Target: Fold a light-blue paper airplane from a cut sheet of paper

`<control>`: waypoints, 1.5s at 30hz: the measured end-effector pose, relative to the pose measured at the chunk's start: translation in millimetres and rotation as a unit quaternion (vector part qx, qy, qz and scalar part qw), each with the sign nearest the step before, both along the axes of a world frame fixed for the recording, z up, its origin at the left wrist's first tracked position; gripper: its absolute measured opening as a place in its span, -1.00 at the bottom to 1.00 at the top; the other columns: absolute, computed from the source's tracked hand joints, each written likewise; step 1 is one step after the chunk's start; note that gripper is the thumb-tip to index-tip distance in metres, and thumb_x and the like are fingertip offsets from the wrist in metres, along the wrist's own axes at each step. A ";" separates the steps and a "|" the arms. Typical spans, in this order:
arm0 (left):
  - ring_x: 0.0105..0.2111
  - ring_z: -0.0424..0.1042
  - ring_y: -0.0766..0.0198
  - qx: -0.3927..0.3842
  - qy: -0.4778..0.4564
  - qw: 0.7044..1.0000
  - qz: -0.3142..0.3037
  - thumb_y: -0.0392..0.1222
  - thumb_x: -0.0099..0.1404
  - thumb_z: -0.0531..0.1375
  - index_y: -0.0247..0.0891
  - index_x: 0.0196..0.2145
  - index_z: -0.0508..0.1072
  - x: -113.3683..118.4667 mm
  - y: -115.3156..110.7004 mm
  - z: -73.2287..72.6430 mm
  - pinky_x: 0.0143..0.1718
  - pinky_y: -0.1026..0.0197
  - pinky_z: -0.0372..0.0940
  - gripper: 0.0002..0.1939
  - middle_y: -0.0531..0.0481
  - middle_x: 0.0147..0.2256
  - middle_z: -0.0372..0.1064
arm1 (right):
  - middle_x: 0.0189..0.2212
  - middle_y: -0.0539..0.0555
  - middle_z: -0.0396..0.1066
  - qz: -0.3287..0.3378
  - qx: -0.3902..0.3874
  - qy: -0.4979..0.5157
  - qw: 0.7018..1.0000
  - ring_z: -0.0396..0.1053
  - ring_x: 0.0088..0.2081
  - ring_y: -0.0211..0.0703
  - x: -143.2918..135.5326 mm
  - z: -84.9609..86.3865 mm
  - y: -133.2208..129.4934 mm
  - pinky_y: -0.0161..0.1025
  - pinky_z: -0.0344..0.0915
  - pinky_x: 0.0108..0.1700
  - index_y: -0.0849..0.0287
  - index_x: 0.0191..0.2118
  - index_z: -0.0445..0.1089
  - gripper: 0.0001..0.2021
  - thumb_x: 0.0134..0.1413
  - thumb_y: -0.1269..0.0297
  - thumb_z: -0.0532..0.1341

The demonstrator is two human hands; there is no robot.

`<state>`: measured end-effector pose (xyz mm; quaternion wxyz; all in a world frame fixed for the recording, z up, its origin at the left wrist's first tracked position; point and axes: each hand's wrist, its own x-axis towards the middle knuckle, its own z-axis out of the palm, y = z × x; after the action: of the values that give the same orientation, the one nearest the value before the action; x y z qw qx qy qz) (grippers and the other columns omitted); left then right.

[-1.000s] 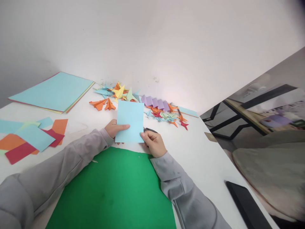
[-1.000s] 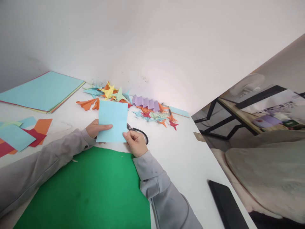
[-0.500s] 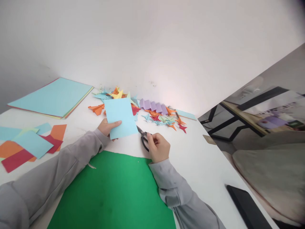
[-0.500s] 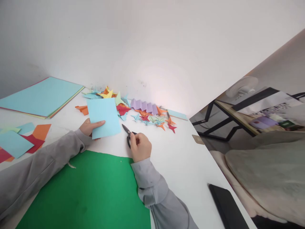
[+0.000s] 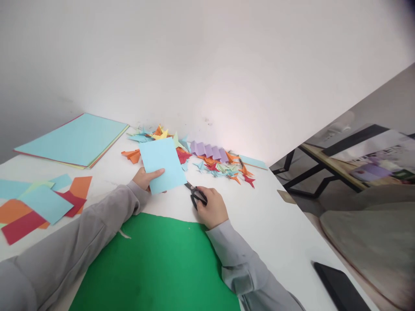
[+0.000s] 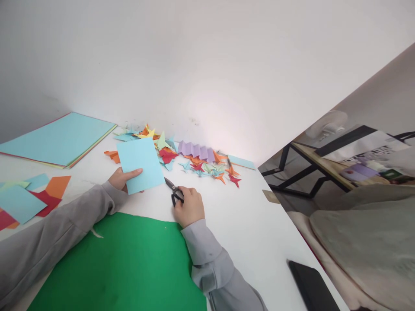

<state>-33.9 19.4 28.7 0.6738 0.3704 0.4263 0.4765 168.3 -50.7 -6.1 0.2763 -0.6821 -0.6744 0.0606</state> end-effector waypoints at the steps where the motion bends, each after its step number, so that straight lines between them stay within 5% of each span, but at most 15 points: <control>1: -0.53 0.43 0.10 0.000 -0.012 1.000 0.014 -0.27 -0.14 0.30 -0.36 -0.34 0.36 0.9 -0.3 -0.1 -0.65 0.10 0.37 -0.66 -0.15 -0.43 0.43 | -0.31 0.17 0.32 -0.003 -0.004 0.026 1.000 0.25 -0.25 -0.05 1.4 -1.9 0.7 -0.10 0.19 -0.15 0.24 -0.13 0.34 -0.59 -0.23 0.50 0.07; 4: -0.43 0.45 0.06 -0.003 -0.037 0.999 0.031 -0.29 -0.15 0.30 -0.36 -0.32 0.38 2.7 -0.2 -0.9 -0.51 0.05 0.41 -0.64 -0.17 -0.36 0.44 | -0.31 0.15 0.31 -0.030 0.026 0.164 0.986 0.26 -0.25 -0.07 1.9 -4.8 1.8 -0.04 0.21 -0.14 0.21 -0.10 0.31 -0.61 -0.17 0.43 0.09; 6: -0.39 0.45 0.03 -0.007 -0.048 0.998 0.037 -0.30 -0.18 0.32 -0.36 -0.32 0.39 2.6 1.2 -2.4 -0.44 0.02 0.41 -0.62 -0.17 -0.36 0.44 | -0.26 0.15 0.29 -0.045 0.066 0.322 0.943 0.27 -0.25 -0.09 -2.0 -0.9 1.2 -0.08 0.27 -0.22 0.18 -0.05 0.24 -0.58 -0.13 0.34 0.13; 9: -0.34 0.44 0.03 -0.010 -0.062 0.996 0.060 -0.31 -0.23 0.34 -0.37 -0.35 0.40 0.9 5.3 -5.7 -0.35 0.04 0.40 -0.60 -0.16 -0.39 0.46 | -0.29 0.06 0.29 0.024 0.029 0.591 0.806 0.31 -0.35 -0.17 -10.8 13.1 -1.8 -0.22 0.31 -0.46 0.04 0.02 0.11 -0.45 -0.17 0.29 0.22; 13: -0.37 0.45 0.06 -0.020 -0.054 0.995 0.078 -0.30 -0.25 0.35 -0.36 -0.37 0.41 -2.4 10.6 -9.7 -0.34 0.07 0.40 -0.60 -0.14 -0.41 0.46 | -0.36 0.02 0.33 0.121 -0.176 0.776 0.593 0.30 -0.42 -0.33 -15.0 26.2 -7.0 -0.46 0.23 -0.60 0.08 -0.17 0.27 -0.59 -0.25 0.41 0.28; 15: -0.39 0.45 0.08 -0.022 -0.049 0.995 0.081 -0.30 -0.24 0.35 -0.36 -0.37 0.41 -3.4 11.7 -10.5 -0.37 0.09 0.40 -0.62 -0.13 -0.42 0.46 | -0.40 -0.02 0.32 0.150 -0.228 0.810 0.519 0.24 -0.50 -0.45 -12.8 24.5 -9.0 -0.58 0.15 -0.67 0.10 -0.20 0.30 -0.62 -0.27 0.38 0.30; 17: -0.42 0.45 0.09 -0.025 -0.043 0.995 0.082 -0.31 -0.23 0.34 -0.36 -0.36 0.41 -3.6 11.7 -10.1 -0.41 0.10 0.40 -0.62 -0.12 -0.43 0.46 | -0.50 -0.08 0.27 0.174 -0.256 0.818 0.485 0.10 -0.64 -0.52 -10.4 19.1 -10.0 -0.65 -0.02 -0.78 0.09 -0.16 0.29 -0.60 -0.22 0.22 0.29; 21: -0.47 0.44 0.09 -0.040 -0.031 0.995 0.080 -0.31 -0.18 0.32 -0.36 -0.36 0.40 -2.8 9.6 -7.0 -0.52 0.08 0.39 -0.66 -0.14 -0.42 0.45 | -0.64 -0.16 0.19 0.210 -0.296 0.771 0.523 -0.26 -0.80 -0.54 -12.5 11.1 -8.8 -0.58 -0.33 -0.88 0.04 -0.12 0.25 -0.55 -0.07 -0.12 0.07; 28: -0.55 0.41 0.13 -0.046 -0.018 0.995 0.082 -0.31 -0.13 0.29 -0.35 -0.36 0.37 -2.3 7.8 -3.1 -0.66 0.11 0.34 -0.70 -0.13 -0.42 0.41 | -0.63 -0.02 0.37 0.174 -0.234 0.720 0.630 -0.14 -0.82 -0.43 -25.9 26.7 -13.4 -0.48 -0.18 -0.86 0.07 -0.10 0.12 -0.22 -0.26 -0.42 -0.30; 33: -0.56 0.41 0.16 -0.054 -0.014 0.994 0.091 -0.32 -0.12 0.30 -0.35 -0.41 0.37 -2.3 8.8 -2.8 -0.63 0.11 0.36 -0.74 -0.11 -0.44 0.40 | -0.49 0.12 0.44 0.230 -0.292 0.689 0.622 0.13 -0.71 -0.27 -32.6 31.4 -23.1 -0.38 0.05 -0.79 0.07 -0.07 0.06 -0.24 -0.23 -0.41 -0.29; 45: -0.61 0.37 0.26 -0.070 -0.016 0.990 0.122 -0.34 -0.09 0.28 -0.35 -0.43 0.37 -0.9 6.3 1.8 -0.70 0.18 0.34 -0.79 -0.06 -0.46 0.38 | -0.67 -0.04 0.30 0.299 -0.289 0.697 0.584 0.16 -0.77 -0.26 -32.1 26.2 -24.3 -0.37 0.08 -0.78 0.12 0.00 0.04 -0.27 -0.10 -0.32 -0.31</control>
<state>-34.8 25.7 30.4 0.6418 0.2600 0.4900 0.5295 136.2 -74.9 20.1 0.4160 -0.2348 -0.3876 0.7884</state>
